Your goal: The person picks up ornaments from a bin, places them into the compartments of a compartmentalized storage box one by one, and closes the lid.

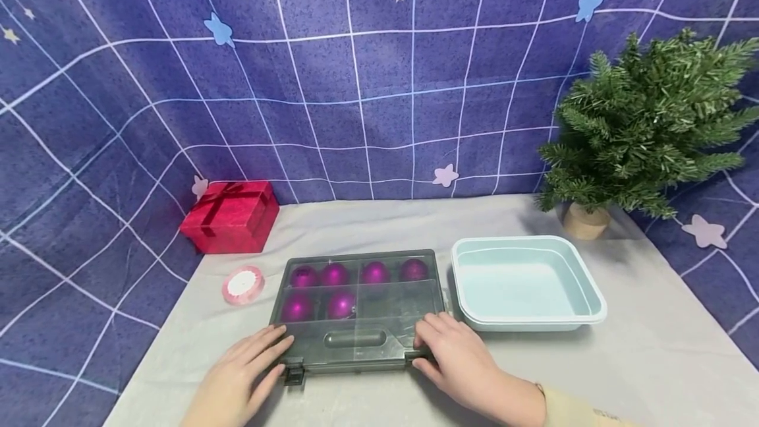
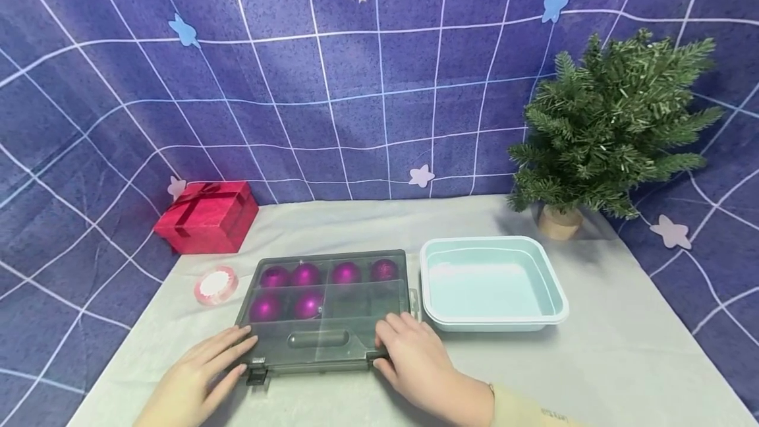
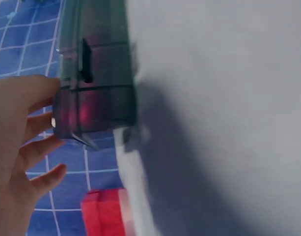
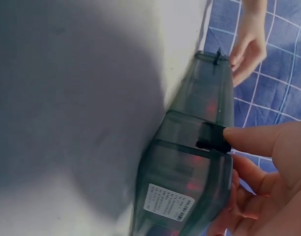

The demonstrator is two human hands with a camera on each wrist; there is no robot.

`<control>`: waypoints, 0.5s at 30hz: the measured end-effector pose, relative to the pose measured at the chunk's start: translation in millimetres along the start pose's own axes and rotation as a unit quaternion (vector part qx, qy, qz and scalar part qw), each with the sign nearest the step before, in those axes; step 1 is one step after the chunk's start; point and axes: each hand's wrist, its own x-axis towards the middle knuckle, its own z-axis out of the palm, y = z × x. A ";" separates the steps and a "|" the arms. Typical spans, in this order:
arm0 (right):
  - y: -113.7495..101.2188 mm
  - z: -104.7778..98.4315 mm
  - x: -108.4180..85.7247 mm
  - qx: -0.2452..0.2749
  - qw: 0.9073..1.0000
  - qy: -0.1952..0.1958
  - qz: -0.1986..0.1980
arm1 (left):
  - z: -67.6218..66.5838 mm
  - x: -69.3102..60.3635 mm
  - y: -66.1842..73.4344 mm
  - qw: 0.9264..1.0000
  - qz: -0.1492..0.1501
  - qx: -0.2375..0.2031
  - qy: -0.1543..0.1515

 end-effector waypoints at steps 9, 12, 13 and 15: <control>-16.6 -16.0 14.2 0.071 0.994 -0.083 0.014 | 6.7 -11.0 2.1 0.998 -0.047 -0.041 0.002; -32.6 -11.6 22.6 0.201 0.969 -0.143 -0.008 | 5.1 -9.4 4.7 0.997 -0.065 -0.039 -0.003; -38.3 -7.7 25.5 0.268 0.947 -0.176 -0.012 | 4.2 -8.6 5.1 0.997 -0.069 -0.037 -0.004; -49.6 4.7 31.0 0.407 0.879 -0.249 -0.006 | 2.5 -7.1 5.6 0.997 -0.077 -0.030 -0.005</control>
